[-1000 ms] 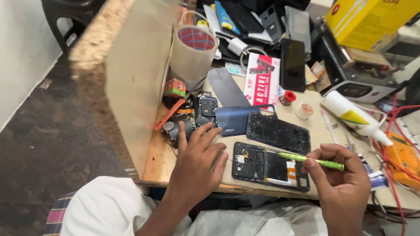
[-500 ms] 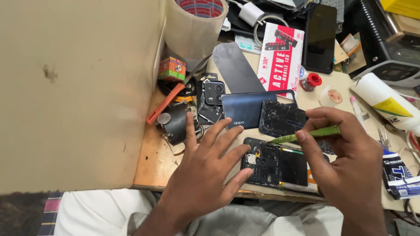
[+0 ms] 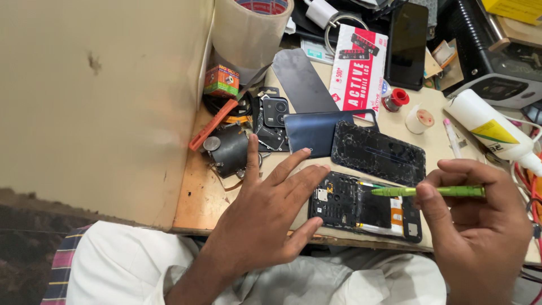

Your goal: The person repairs a broken smartphone at a cluttered workbench. They pry at the opened phone's internal components with a green pry tool, lift the phone to power on its screen and interact with the display, then continue prying and working on the internal parts with the tool.

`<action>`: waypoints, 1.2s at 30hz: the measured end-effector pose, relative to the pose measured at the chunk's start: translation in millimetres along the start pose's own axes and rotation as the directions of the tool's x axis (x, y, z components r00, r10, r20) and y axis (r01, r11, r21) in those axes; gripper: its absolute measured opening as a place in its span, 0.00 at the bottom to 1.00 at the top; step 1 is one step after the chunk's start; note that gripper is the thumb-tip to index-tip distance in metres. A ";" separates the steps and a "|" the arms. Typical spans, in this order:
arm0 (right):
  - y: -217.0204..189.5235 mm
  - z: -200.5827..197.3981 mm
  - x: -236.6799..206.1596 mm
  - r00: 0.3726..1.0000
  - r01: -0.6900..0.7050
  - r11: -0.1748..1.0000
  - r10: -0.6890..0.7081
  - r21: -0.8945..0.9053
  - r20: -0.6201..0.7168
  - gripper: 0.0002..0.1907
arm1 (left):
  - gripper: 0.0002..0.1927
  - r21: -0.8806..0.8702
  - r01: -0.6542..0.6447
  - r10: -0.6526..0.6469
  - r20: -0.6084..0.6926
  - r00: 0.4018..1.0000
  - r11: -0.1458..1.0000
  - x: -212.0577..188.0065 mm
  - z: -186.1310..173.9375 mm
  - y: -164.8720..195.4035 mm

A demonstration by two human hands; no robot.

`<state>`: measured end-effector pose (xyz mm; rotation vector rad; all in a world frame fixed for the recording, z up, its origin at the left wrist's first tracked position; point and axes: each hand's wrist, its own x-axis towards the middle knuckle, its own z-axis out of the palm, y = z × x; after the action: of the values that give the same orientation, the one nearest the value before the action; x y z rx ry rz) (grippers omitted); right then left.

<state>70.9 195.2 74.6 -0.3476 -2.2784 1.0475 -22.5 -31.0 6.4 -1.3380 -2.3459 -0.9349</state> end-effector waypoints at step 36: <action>-12.4 25.4 -25.5 0.969 0.160 0.986 -0.166 0.048 0.185 0.11 | 0.14 -0.027 -0.016 0.016 0.004 1.000 0.999 1.6 0.5 0.4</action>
<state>75.3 160.1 60.6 -0.0470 -2.4059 1.0705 -23.0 -29.5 7.1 -1.3688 -2.3303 -0.9635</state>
